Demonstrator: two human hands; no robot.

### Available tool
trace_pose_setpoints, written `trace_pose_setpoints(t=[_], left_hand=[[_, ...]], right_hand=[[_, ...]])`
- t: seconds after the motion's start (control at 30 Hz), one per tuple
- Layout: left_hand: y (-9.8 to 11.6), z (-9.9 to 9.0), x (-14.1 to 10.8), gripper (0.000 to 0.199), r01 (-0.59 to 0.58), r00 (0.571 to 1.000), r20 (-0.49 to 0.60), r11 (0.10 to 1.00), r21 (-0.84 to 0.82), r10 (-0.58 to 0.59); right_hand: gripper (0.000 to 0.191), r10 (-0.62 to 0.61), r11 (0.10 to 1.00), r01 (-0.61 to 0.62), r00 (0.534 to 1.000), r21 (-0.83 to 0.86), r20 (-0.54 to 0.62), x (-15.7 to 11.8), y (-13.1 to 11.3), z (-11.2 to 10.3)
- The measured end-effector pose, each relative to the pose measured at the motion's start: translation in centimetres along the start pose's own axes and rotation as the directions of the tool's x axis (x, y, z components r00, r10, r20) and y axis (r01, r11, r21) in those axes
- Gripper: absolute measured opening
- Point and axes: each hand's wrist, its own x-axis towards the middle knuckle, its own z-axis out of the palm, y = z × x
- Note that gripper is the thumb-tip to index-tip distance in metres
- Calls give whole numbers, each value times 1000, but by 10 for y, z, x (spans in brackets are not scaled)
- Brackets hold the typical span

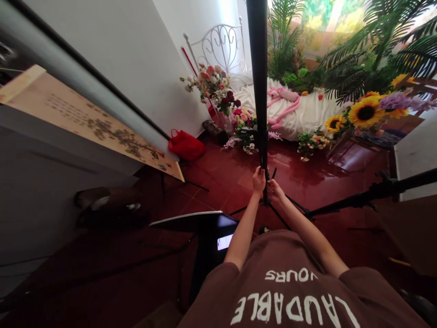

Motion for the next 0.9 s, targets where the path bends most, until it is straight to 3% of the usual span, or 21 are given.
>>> trace_pose_setpoints(t=[0.07,0.17,0.23,0.3,0.37,0.47,0.53,0.63,0.7,0.8,0.9], left_hand=[[0,0,0,59,5,1000,-1,1000,-16,-5],[-1,1,-1,60,14,1000,-2,1000,-22,-14],[-1,2,-1,60,17,1000,-3,999,-28,-17],[0,2,-2,60,15,1000,0,999,-45,-15],[1,2,-3,59,17,1000,0,999,-47,-17],[3,3,-4,61,26,1000,-10,999,-28,-26],[4,4,-4,62,24,1000,-12,999,-30,-24],[5,4,-3,61,13,1000,-23,999,-48,-14],[7,2,-3,61,15,1000,-13,998,-67,-16],[12,-3,-3,62,45,999,33,993,-112,-41],[16,-6,-3,68,88,995,60,977,-195,-78]], right_hand=[[45,-172,934,159,985,-319,-15,-1,-7,-6],[35,-316,595,348,930,-724,187,-6,-28,-17],[26,-275,372,412,905,-832,325,-11,-49,-19],[21,-272,275,475,872,-836,407,-15,-75,-12],[21,-380,284,567,807,-773,453,-17,-106,5],[52,-576,285,708,665,-646,475,-14,-152,44],[59,-610,236,739,618,-631,496,-7,-173,71],[60,-613,158,716,611,-680,501,4,-186,99],[60,-615,136,690,622,-711,485,9,-187,106],[58,-611,163,679,639,-716,467,11,-183,105],[54,-584,245,666,681,-705,441,11,-170,94]])
